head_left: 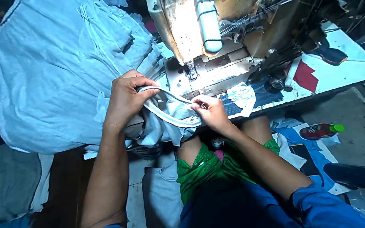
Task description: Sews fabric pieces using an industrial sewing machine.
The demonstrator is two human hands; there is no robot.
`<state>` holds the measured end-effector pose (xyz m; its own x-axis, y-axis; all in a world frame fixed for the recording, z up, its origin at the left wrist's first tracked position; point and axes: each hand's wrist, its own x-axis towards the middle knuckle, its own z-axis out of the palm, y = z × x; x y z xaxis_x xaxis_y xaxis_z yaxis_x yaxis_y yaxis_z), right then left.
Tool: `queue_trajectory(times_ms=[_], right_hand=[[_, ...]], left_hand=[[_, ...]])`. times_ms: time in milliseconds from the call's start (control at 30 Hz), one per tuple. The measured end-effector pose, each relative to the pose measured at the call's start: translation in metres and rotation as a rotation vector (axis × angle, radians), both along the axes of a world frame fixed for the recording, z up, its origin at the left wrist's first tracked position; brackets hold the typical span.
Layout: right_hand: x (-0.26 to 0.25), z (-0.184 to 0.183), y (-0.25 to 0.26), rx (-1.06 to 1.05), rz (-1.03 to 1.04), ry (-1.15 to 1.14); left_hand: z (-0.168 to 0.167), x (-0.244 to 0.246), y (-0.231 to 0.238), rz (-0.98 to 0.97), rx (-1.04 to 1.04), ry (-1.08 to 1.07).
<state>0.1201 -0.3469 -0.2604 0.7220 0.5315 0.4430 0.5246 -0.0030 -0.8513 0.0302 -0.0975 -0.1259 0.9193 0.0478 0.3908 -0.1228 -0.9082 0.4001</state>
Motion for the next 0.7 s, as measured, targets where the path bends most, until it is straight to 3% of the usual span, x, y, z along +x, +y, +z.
queue_trajectory(times_ms=[100, 200, 233, 267, 433, 567, 700], right_hand=[[0.001, -0.001, -0.011, 0.11, 0.135, 0.309], [0.006, -0.004, -0.015, 0.136, 0.154, 0.386], [0.008, -0.003, -0.017, 0.136, 0.158, 0.402], [0.011, -0.002, -0.02, 0.13, 0.166, 0.415], [0.018, -0.006, -0.029, 0.085, 0.124, 0.419], [0.02, -0.006, -0.03, 0.164, 0.139, 0.397], [0.02, -0.003, -0.031, 0.242, 0.158, 0.436]], left_hand=[[-0.025, 0.013, -0.013, 0.013, -0.229, -0.136], [-0.042, 0.038, -0.039, -0.076, -0.609, -0.193], [-0.047, 0.047, -0.049, -0.047, -0.638, -0.21], [-0.05, 0.057, -0.056, -0.006, -0.599, -0.227], [-0.066, 0.088, -0.057, 0.156, 0.009, -0.237], [-0.076, 0.1, -0.043, 0.121, 0.087, -0.21], [-0.069, 0.113, -0.043, 0.191, 0.02, -0.166]])
